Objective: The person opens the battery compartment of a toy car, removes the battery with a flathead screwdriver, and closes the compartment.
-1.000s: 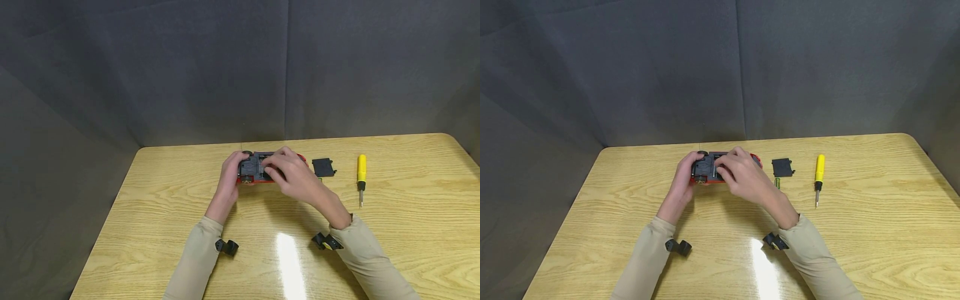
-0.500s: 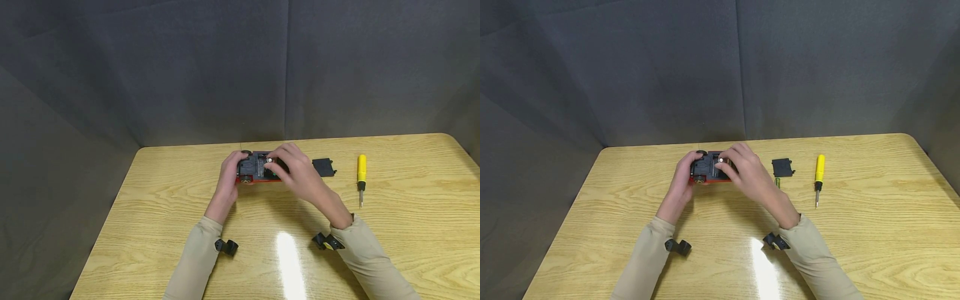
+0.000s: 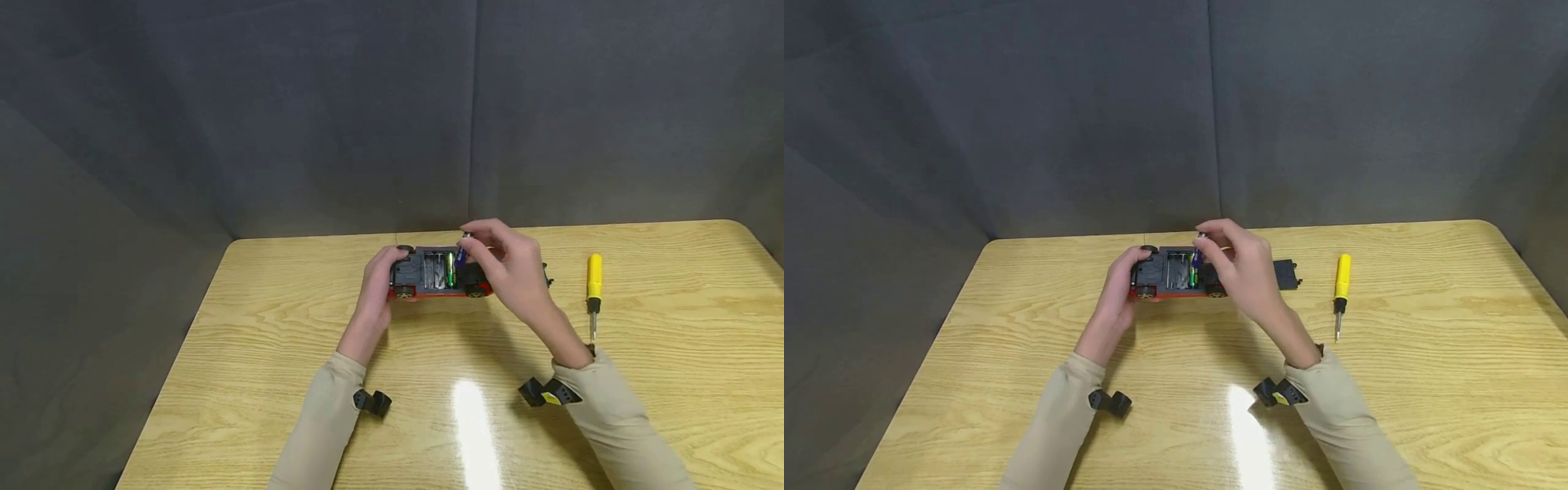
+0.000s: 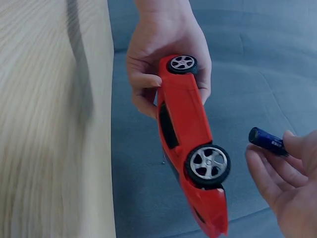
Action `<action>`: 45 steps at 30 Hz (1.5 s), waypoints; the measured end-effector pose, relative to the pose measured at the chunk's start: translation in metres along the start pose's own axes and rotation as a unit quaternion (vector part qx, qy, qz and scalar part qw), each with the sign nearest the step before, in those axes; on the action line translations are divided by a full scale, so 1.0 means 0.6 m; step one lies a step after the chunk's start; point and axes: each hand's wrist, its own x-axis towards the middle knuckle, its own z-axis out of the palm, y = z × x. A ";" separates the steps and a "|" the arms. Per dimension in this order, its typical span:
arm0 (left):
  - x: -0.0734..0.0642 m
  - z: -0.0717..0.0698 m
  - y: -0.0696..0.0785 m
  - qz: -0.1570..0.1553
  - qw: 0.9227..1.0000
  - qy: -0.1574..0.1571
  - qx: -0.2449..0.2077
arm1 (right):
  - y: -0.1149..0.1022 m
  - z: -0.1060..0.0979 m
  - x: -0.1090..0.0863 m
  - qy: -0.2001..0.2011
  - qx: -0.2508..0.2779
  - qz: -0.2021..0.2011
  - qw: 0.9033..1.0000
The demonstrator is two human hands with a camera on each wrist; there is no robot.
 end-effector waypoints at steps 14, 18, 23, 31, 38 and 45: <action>0.002 0.003 0.004 -0.002 1.000 -0.006 -0.009 | -0.001 -0.049 0.013 0.057 0.116 0.068 0.989; 0.002 0.003 0.003 0.000 1.000 -0.008 -0.004 | 0.005 -0.061 0.013 0.065 0.098 0.081 0.990; 0.003 0.003 0.002 0.001 1.000 -0.007 0.000 | 0.009 -0.069 0.011 0.065 0.089 0.094 0.989; 0.003 0.003 0.001 -0.005 1.000 -0.002 0.000 | 0.014 -0.082 0.007 0.072 0.080 0.109 0.988; 0.002 0.002 0.001 -0.001 1.000 -0.006 0.003 | 0.025 -0.093 0.002 0.081 0.094 0.119 0.985; 0.003 0.001 0.000 0.002 1.000 -0.011 -0.002 | 0.039 -0.103 -0.002 0.087 0.135 0.133 0.978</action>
